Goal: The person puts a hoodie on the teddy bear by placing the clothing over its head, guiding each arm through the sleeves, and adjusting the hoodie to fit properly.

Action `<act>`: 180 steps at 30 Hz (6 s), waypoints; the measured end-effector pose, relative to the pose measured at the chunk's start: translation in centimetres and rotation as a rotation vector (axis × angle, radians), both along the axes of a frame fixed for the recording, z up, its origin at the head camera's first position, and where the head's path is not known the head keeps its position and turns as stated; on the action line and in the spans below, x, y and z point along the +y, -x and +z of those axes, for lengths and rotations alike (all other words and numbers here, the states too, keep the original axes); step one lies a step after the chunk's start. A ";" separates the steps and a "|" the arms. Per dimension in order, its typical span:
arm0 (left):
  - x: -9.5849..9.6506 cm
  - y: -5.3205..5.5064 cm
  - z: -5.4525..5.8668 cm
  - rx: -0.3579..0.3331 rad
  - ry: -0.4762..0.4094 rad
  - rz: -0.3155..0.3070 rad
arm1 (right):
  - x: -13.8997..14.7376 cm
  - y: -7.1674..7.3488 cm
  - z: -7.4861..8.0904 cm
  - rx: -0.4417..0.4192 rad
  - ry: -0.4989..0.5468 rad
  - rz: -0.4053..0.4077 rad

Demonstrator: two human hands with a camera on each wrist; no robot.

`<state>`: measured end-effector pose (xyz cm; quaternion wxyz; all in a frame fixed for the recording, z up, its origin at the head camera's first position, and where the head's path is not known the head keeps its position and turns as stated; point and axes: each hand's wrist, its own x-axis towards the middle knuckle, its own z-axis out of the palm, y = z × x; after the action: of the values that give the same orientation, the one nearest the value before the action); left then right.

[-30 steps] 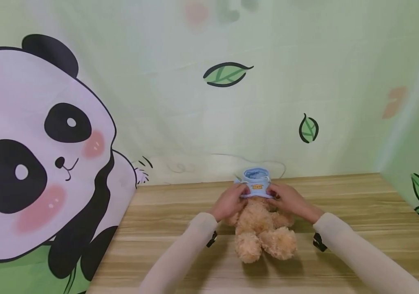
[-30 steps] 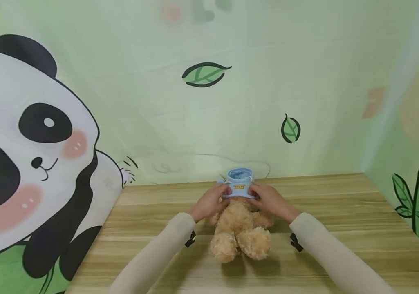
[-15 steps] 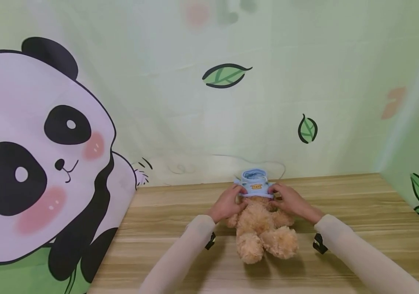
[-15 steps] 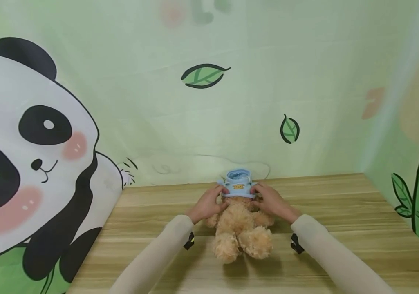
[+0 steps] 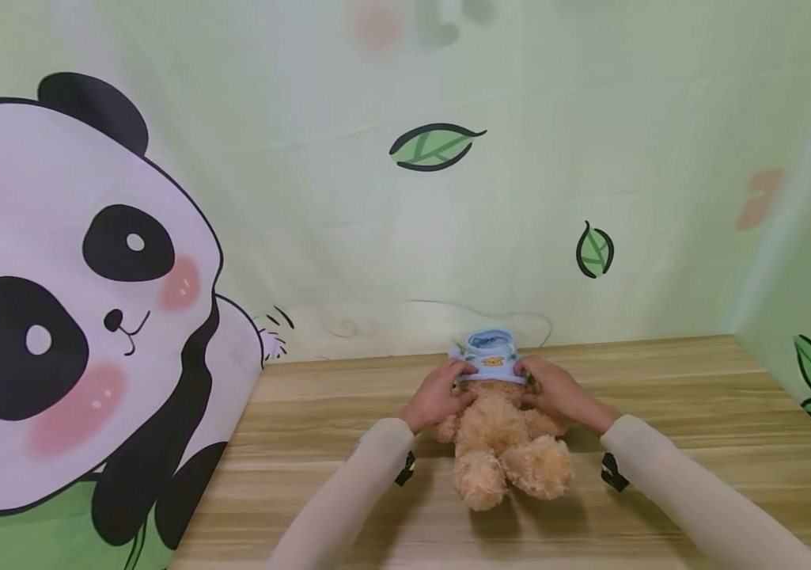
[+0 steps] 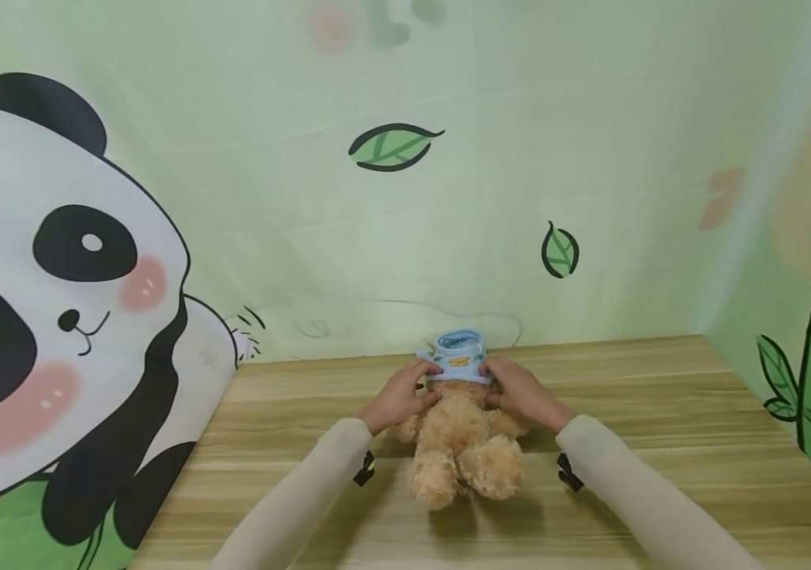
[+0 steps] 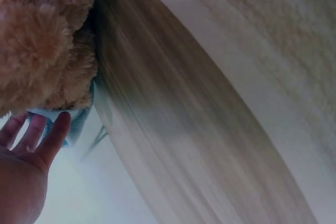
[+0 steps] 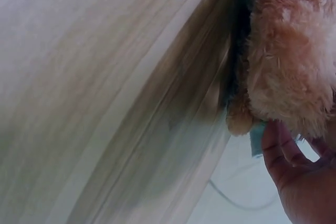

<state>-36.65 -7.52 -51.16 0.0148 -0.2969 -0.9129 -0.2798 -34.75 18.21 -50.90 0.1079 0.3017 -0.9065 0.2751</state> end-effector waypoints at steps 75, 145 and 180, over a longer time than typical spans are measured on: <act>-0.7 0.1 -0.4 0.135 -0.005 -0.091 | 0.4 1.5 -1.1 -0.007 -0.047 0.025; -0.4 -1.9 0.7 0.056 0.097 0.030 | -0.2 -0.6 -1.8 0.018 0.083 -0.012; 1.2 -1.7 0.5 0.280 0.220 -0.042 | -2.5 -0.9 -0.4 0.255 -0.224 -0.067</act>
<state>-34.97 -6.31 -50.69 0.1032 -0.3516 -0.9207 -0.1344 -33.87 15.68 -51.33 0.1967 0.3137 -0.9201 0.1279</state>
